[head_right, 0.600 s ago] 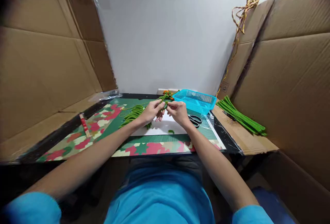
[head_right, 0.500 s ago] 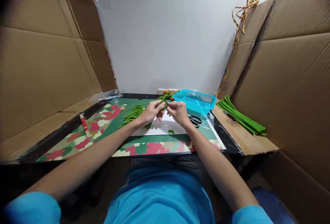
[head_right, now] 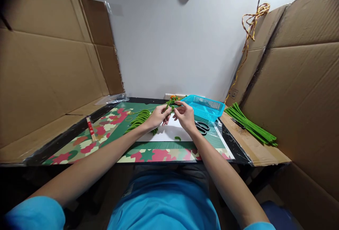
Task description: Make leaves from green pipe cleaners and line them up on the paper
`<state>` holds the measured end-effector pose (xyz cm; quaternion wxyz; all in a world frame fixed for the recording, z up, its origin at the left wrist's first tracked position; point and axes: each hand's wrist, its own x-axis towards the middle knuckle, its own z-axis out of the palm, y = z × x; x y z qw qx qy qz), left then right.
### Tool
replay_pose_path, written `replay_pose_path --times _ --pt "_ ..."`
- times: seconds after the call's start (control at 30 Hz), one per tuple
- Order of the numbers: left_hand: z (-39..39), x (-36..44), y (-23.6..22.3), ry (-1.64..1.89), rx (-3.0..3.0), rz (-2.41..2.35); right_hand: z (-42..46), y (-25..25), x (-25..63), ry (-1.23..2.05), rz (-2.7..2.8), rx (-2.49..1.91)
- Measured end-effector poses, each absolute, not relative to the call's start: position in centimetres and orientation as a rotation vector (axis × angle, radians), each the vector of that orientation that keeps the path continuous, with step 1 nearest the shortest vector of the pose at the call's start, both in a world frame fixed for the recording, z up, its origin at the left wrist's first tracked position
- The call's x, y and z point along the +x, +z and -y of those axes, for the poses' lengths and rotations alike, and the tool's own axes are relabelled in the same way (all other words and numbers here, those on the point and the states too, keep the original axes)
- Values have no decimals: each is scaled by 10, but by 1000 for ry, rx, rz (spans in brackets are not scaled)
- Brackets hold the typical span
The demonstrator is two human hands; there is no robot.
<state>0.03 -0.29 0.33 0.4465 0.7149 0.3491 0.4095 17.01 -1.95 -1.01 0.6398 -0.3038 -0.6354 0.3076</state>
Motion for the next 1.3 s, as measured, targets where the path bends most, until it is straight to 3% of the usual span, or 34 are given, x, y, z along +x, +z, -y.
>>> replay_pose_path --times 0.67,1.3 --pt "5 2 8 1028 1770 -871 15 -10 172 780 1447 -654" --pt "10 3 12 891 1868 -919 22 -14 178 324 1595 -832"
